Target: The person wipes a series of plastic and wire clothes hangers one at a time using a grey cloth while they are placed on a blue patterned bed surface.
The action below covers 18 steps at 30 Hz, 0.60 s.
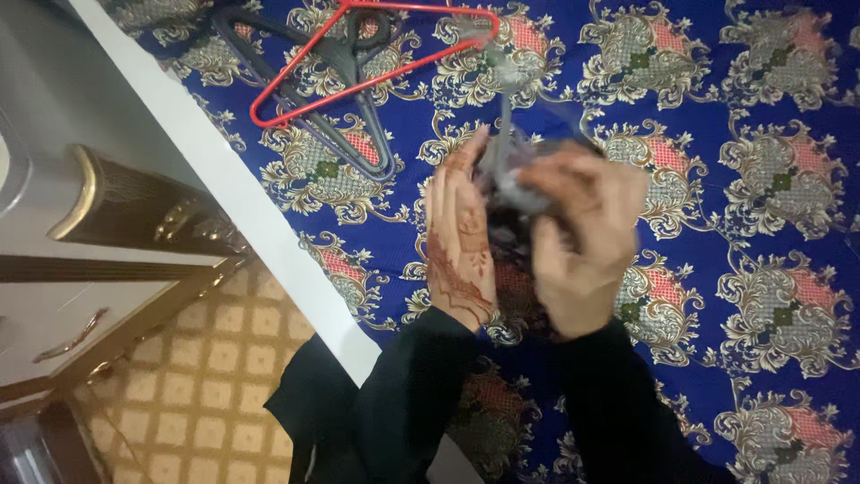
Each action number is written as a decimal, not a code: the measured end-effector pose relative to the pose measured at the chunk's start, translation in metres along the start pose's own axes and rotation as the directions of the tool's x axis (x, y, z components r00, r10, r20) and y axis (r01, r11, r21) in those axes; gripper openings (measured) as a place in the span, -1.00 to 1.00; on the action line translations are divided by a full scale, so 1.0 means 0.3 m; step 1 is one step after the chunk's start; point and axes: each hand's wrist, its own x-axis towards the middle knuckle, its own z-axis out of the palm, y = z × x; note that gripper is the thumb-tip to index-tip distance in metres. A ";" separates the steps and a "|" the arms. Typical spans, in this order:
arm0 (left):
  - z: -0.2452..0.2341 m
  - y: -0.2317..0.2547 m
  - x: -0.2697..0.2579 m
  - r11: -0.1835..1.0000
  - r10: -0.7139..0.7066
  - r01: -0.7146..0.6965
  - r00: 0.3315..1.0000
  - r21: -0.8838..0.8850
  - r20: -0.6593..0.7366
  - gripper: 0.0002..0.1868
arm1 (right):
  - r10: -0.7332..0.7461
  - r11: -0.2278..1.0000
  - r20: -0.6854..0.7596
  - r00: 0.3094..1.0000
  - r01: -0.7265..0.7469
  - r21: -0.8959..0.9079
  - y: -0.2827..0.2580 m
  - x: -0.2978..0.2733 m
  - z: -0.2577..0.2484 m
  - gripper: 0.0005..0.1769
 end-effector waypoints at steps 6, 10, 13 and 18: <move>0.021 -0.008 -0.011 0.963 -0.015 -0.029 0.986 0.266 0.164 -0.32 | 0.406 0.815 -0.245 0.881 -0.227 0.534 -0.016 0.139 -0.062 -0.87; 0.040 -0.064 -0.034 0.917 -0.043 -0.039 0.980 0.397 0.195 -0.30 | 0.404 0.740 -0.178 0.897 -0.206 0.640 0.027 0.142 -0.186 -0.74; 0.060 -0.124 -0.062 0.882 -0.038 -0.071 0.975 0.466 0.221 -0.28 | 0.600 0.505 -0.048 0.798 -0.332 0.797 0.093 0.123 -0.229 -0.61; 0.107 -0.264 -0.117 0.731 -0.225 -0.057 0.921 0.680 0.319 -0.19 | 0.830 0.191 0.269 0.488 -0.702 0.686 0.323 -0.033 -0.169 -0.58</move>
